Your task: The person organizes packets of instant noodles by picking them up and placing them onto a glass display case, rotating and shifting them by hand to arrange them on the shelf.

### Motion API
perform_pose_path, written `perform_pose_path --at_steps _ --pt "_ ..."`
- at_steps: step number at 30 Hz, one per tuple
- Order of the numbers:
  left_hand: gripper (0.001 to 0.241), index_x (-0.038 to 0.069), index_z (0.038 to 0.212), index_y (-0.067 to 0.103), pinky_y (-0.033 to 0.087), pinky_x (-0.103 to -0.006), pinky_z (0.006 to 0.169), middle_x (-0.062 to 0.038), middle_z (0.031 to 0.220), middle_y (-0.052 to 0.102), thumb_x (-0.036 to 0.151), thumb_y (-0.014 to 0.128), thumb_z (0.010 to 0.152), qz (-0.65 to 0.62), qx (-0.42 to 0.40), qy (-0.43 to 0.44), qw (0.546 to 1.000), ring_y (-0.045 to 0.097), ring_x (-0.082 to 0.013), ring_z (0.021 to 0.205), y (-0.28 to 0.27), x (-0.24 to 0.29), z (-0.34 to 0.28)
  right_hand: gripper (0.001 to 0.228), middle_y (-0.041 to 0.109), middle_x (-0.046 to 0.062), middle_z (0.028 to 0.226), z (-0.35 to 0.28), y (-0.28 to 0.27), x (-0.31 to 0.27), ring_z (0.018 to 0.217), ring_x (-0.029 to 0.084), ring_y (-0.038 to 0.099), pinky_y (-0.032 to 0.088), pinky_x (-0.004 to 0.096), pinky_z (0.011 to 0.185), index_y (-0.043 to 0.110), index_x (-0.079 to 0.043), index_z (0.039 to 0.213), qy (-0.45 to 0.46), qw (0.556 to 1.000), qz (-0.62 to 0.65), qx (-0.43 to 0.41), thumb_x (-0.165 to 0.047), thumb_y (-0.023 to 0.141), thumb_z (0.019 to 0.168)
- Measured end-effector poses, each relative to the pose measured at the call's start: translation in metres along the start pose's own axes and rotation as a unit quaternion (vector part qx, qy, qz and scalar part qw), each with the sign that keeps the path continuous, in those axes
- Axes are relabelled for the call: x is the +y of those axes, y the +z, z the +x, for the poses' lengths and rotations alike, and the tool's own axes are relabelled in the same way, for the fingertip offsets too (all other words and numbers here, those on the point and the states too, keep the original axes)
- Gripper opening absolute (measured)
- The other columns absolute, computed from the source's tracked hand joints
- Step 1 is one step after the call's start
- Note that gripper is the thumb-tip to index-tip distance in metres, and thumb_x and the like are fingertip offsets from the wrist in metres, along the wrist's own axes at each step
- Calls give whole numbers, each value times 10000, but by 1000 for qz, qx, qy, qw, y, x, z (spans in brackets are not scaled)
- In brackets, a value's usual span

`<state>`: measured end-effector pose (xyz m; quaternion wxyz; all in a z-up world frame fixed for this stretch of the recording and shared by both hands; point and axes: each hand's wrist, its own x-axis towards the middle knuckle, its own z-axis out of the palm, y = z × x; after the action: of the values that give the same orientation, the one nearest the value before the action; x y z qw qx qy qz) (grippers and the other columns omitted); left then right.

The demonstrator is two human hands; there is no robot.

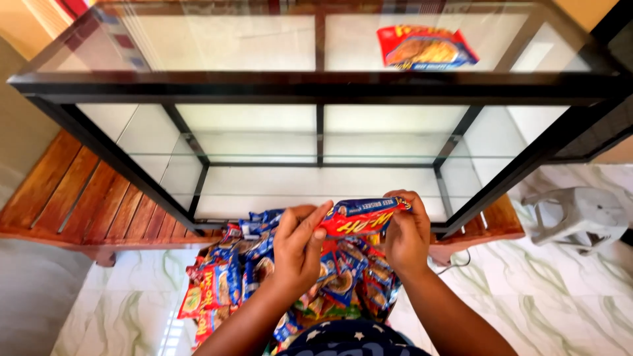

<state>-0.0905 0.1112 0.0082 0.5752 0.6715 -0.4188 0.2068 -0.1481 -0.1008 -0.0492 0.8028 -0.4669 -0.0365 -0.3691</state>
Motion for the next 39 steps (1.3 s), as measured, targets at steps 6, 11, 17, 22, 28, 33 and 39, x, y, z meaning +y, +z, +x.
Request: perform_pose_path --at_steps 6,11,17,22,28,33,39 --pt "317 5 1250 699 523 -334 751 -112 1019 686 13 691 933 -2 42 100 994 648 -237 857 48 20 36 194 630 129 1165 44 -33 -26 1078 185 606 493 321 982 597 16 1190 -85 996 -2 -2 42 456 1059" --pt "489 69 1202 760 548 -345 752 -81 967 668 -70 674 741 9 41 208 977 651 -218 877 100 30 44 189 648 128 1086 79 -58 -66 994 204 631 529 337 909 618 22 1128 -117 991 -44 51 64 496 991" --pt "125 44 885 681 457 -280 522 -48 745 650 6 790 837 29 123 182 975 603 -140 602 163 -5 73 158 663 110 1050 104 -102 -90 982 160 644 538 311 926 601 25 1114 -165 986 -10 10 47 508 987" --pt "118 23 895 679 447 -268 504 -60 680 629 67 785 925 12 114 105 988 600 -123 557 185 22 128 115 655 69 1015 154 -121 -134 891 78 606 519 238 837 582 30 1164 -248 937 -246 17 -75 565 1120" --pt "134 25 983 684 460 -233 523 -45 703 648 133 760 1006 -35 132 91 986 590 -54 580 220 38 204 159 629 45 976 253 -118 -191 846 59 592 505 212 753 533 10 1116 -307 886 -345 -34 -101 605 1204" --pt "212 33 953 701 410 -235 502 -4 618 580 236 736 1007 -61 119 12 991 489 -20 566 245 17 280 193 719 98 1015 336 -133 -208 869 124 676 600 298 827 576 -23 1036 -224 959 -158 -71 -89 697 1172" --pt "302 45 854 695 427 -321 512 -18 612 600 326 766 940 4 50 -60 997 533 -111 545 269 -23 331 251 703 66 910 396 -167 -198 803 116 649 593 299 768 588 -53 915 -139 978 -146 -50 -137 741 1095"
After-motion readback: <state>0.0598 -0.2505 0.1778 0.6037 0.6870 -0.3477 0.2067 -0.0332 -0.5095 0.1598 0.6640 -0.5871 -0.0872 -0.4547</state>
